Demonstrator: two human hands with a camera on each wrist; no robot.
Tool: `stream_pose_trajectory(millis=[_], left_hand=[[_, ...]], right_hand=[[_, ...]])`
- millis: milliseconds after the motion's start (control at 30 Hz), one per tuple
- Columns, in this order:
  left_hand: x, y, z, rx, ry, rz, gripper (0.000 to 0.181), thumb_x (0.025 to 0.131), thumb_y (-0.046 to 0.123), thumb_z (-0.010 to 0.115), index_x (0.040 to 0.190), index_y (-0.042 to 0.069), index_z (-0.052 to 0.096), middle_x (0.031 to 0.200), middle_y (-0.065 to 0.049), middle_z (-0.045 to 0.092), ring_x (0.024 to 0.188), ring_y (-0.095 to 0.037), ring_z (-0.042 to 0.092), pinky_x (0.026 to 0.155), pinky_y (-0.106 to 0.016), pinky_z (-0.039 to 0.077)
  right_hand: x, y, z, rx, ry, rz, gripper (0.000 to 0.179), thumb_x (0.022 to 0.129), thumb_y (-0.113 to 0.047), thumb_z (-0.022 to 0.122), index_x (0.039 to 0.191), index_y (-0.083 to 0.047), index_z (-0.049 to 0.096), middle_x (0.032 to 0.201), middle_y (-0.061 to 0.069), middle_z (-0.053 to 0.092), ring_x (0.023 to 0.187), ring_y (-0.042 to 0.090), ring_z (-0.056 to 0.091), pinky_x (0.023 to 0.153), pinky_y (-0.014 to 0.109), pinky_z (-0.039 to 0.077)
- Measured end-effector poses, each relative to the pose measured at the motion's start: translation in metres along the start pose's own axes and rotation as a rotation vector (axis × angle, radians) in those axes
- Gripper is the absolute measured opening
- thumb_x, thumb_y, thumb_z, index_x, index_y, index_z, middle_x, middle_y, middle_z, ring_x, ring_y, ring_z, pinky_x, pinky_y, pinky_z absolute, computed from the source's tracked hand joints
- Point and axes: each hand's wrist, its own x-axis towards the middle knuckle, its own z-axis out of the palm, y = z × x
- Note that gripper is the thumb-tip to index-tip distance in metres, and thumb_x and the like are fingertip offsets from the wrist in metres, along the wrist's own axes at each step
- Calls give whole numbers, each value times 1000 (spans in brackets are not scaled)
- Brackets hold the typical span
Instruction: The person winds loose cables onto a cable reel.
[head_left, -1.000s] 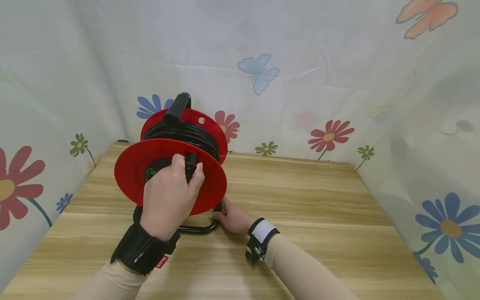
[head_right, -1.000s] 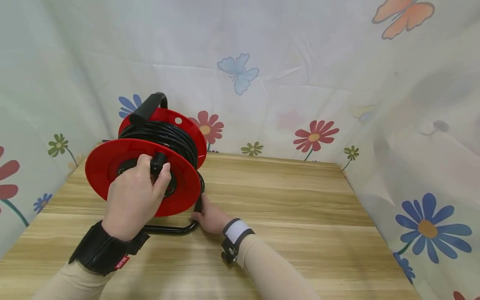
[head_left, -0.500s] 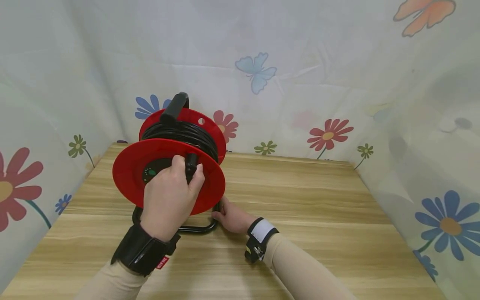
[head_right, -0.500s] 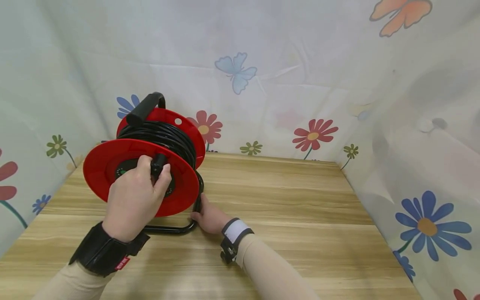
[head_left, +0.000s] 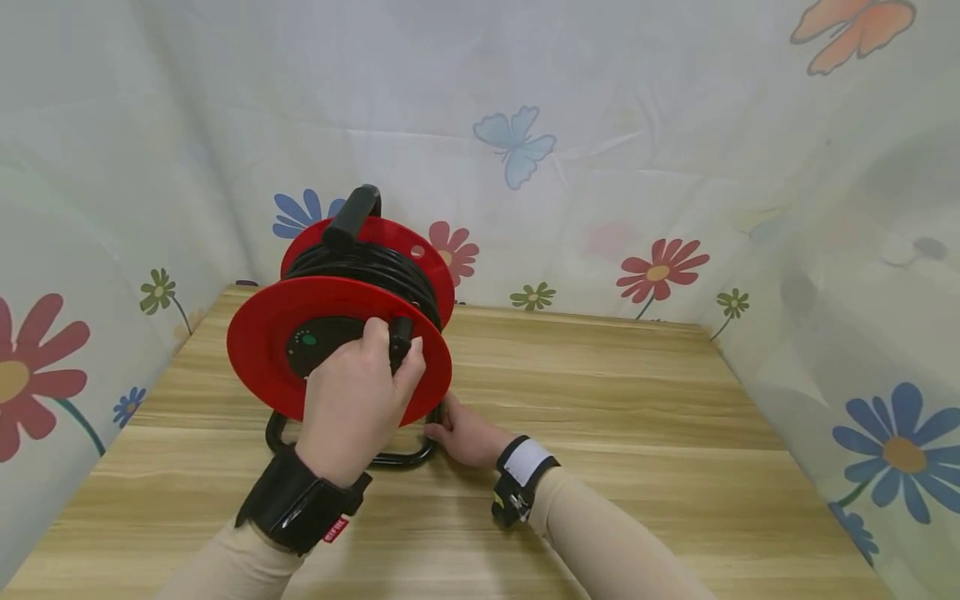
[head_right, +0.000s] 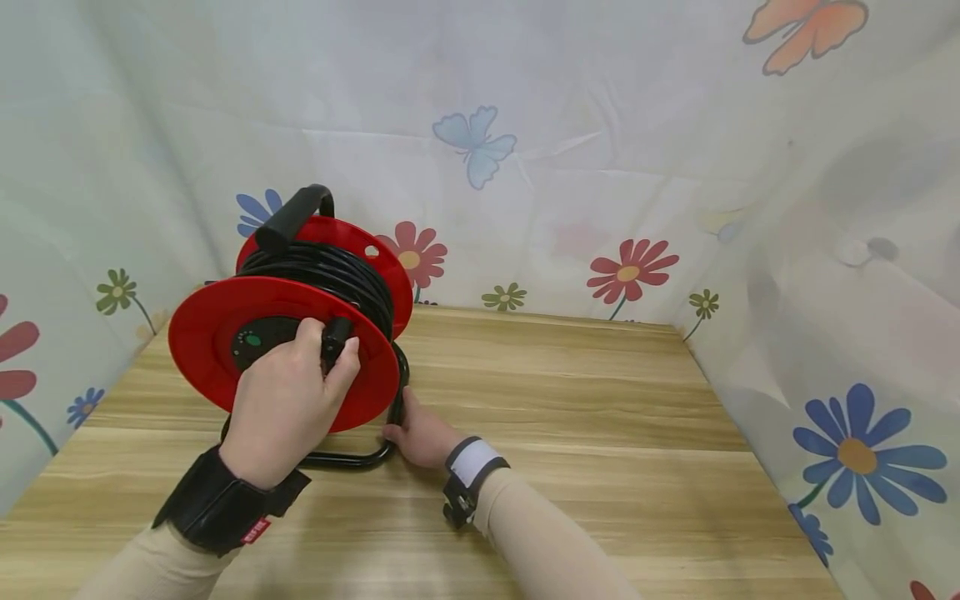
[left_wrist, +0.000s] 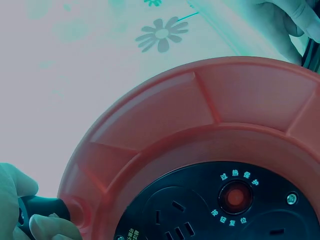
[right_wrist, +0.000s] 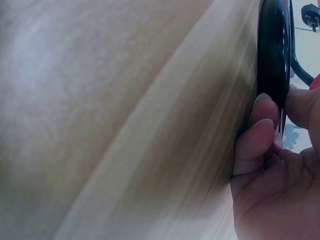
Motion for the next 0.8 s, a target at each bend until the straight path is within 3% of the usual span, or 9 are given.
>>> stream_pose_trajectory(millis=[267, 500, 800], left_hand=[[0, 3, 2, -6, -15, -10, 31, 91, 32, 57, 81, 4, 48, 50, -4, 49, 41, -14, 42, 40, -29, 43], [-1, 3, 2, -15, -24, -20, 30, 91, 32, 56, 82, 5, 49, 50, -3, 50, 42, -14, 43, 40, -29, 43], [-5, 7, 7, -22, -54, -18, 29, 91, 32, 58, 80, 6, 48, 50, -2, 49, 42, -13, 42, 39, -26, 40]], right_hand=[[-2, -2, -1, -6, 0, 12, 57, 97, -28, 54, 144, -13, 25, 75, 2, 50, 71, 16, 51, 67, 31, 39], [-4, -4, -3, 1, -3, 16, 59, 97, -29, 54, 145, -14, 24, 82, 3, 55, 77, 16, 52, 73, 33, 40], [-3, -3, -1, -10, -9, 26, 56, 97, -30, 54, 143, -15, 26, 71, 1, 49, 62, 14, 46, 60, 28, 37]])
